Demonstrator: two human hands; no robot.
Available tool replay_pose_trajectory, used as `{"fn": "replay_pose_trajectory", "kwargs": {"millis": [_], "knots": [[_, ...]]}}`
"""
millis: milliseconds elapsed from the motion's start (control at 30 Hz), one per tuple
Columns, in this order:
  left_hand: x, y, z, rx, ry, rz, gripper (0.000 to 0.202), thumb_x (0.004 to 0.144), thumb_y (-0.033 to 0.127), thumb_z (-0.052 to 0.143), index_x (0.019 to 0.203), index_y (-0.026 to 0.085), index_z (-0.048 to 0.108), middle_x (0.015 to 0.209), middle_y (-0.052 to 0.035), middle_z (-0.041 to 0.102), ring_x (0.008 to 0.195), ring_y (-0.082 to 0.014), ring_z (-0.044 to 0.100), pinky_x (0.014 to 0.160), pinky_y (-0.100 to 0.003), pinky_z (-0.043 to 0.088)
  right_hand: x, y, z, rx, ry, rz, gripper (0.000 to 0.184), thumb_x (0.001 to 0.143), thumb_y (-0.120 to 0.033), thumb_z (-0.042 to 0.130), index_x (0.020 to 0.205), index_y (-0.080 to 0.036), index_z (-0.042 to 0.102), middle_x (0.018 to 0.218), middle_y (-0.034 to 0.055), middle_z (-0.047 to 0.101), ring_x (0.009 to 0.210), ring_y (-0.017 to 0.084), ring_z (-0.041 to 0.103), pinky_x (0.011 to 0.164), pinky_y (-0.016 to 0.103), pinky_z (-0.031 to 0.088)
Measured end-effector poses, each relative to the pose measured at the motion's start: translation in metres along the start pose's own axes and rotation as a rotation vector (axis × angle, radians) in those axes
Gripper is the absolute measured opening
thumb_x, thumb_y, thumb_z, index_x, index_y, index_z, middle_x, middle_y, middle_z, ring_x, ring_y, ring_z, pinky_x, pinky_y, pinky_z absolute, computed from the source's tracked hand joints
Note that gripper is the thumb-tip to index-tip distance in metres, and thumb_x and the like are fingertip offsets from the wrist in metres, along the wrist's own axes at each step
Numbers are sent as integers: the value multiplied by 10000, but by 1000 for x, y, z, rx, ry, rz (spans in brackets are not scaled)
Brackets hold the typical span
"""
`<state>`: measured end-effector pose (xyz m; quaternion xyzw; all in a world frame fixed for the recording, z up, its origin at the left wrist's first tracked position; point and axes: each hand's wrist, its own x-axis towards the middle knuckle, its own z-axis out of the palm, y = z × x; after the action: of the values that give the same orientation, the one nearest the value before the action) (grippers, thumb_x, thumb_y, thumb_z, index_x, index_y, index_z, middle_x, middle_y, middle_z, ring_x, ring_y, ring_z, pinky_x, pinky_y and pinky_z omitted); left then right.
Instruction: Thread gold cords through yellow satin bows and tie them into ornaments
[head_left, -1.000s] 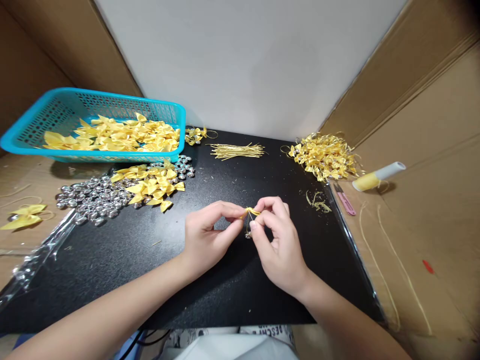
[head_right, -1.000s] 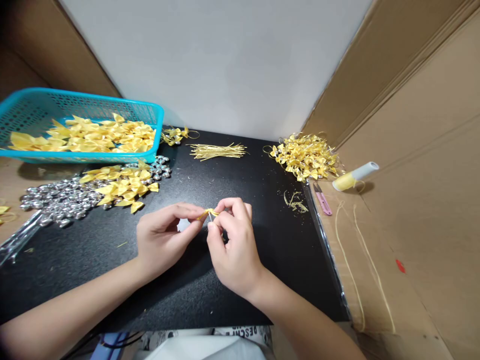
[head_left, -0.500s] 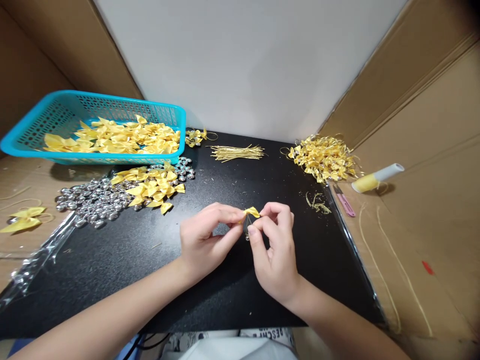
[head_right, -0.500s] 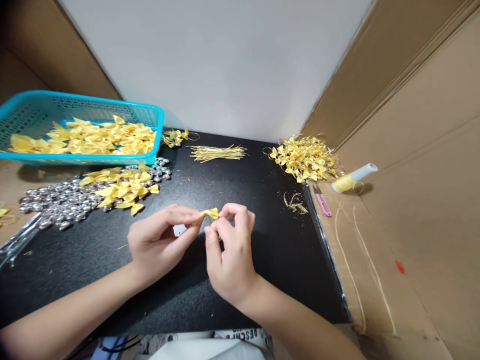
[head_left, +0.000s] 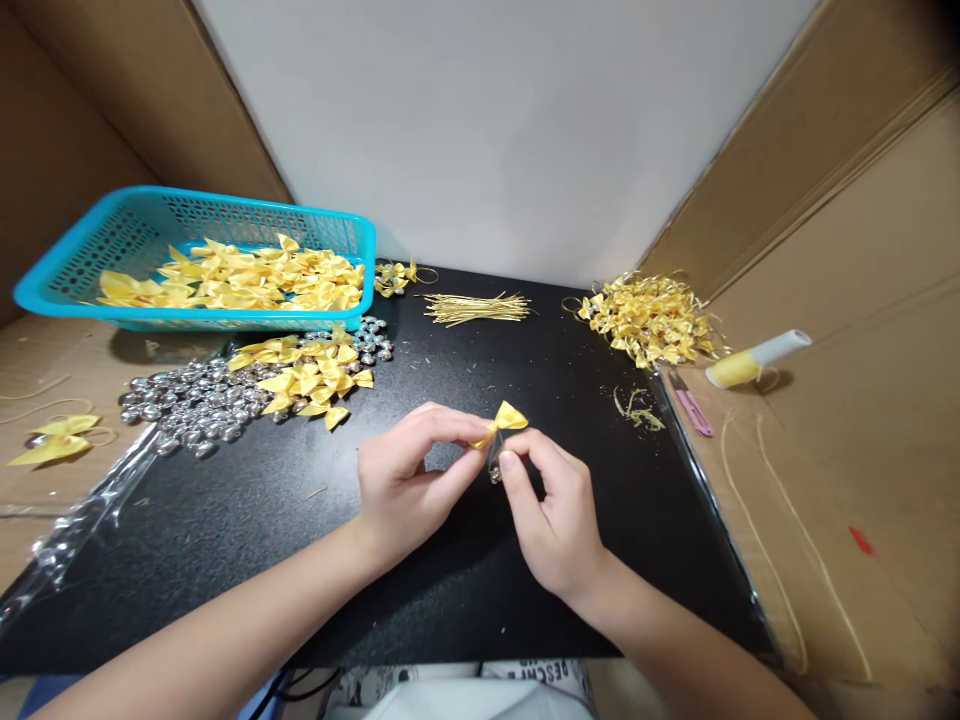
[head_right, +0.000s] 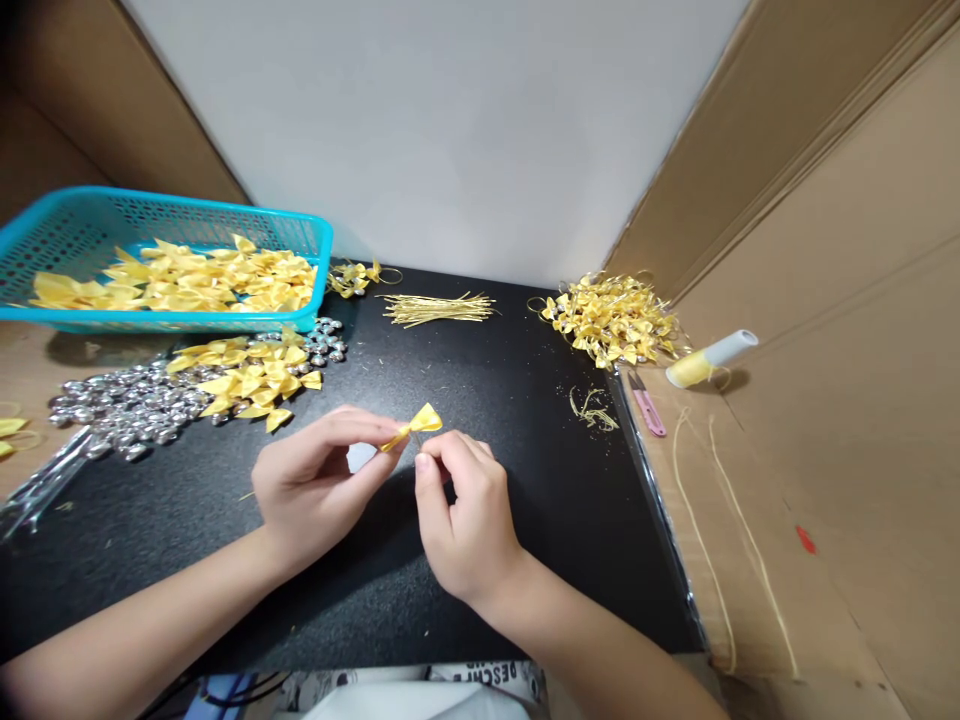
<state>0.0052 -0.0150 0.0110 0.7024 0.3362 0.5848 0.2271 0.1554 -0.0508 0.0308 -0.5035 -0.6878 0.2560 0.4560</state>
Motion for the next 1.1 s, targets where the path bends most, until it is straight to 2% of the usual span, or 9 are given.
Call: {"fn": "replay_pose_trajectory", "kwargs": {"millis": [300,500,667,733,800,867,1000,1100], "knots": [[-1,0,-1,-27,-32,-7,194,734,38,693,826,207,678,839,-41,755,748,-167,700,718,-315,553,0,4,1,63,9,46,173,897,-162,484,775,-196,602,704,17,634,654,147,603,639,271,478],[2,2,-1,-22,-87,38,199,736,15,674,816,197,677,775,-32,746,726,-152,699,690,-279,556,0,5,5,107,54,51,165,893,-153,511,759,-187,601,685,7,629,639,131,596,637,256,479],[3,-4,0,-29,-77,88,194,743,8,679,839,177,675,788,-47,748,734,-148,700,696,-275,559,3,9,0,119,9,78,114,883,-179,555,798,-181,630,704,-2,646,649,125,602,644,253,479],[3,-6,0,-13,-84,108,194,745,4,680,844,172,674,786,-49,748,732,-146,700,702,-277,558,6,11,-7,60,72,47,66,855,-180,596,892,-183,649,755,2,641,685,131,593,654,262,474],[4,-8,1,0,-89,122,192,751,5,676,851,169,675,789,-51,748,741,-149,702,711,-282,558,9,14,-14,-14,197,-18,146,833,-186,626,976,-188,654,826,15,621,753,146,580,698,285,468],[4,-9,0,7,-108,152,188,759,8,671,861,166,673,799,-53,751,751,-151,704,712,-281,558,13,15,-20,-66,244,-79,178,822,-200,647,999,-194,668,903,34,599,852,168,570,777,320,459],[6,-9,1,35,-156,233,182,763,8,673,863,159,663,784,-48,748,738,-141,700,700,-264,551,18,17,-21,-49,65,-87,71,827,-187,653,875,-203,703,933,38,587,932,178,555,861,344,435],[7,-9,3,72,-160,271,162,759,14,686,825,156,646,757,-41,740,714,-132,691,683,-250,545,19,19,-18,20,0,-27,68,839,-184,644,783,-205,677,892,22,568,901,167,547,859,343,427]]}}
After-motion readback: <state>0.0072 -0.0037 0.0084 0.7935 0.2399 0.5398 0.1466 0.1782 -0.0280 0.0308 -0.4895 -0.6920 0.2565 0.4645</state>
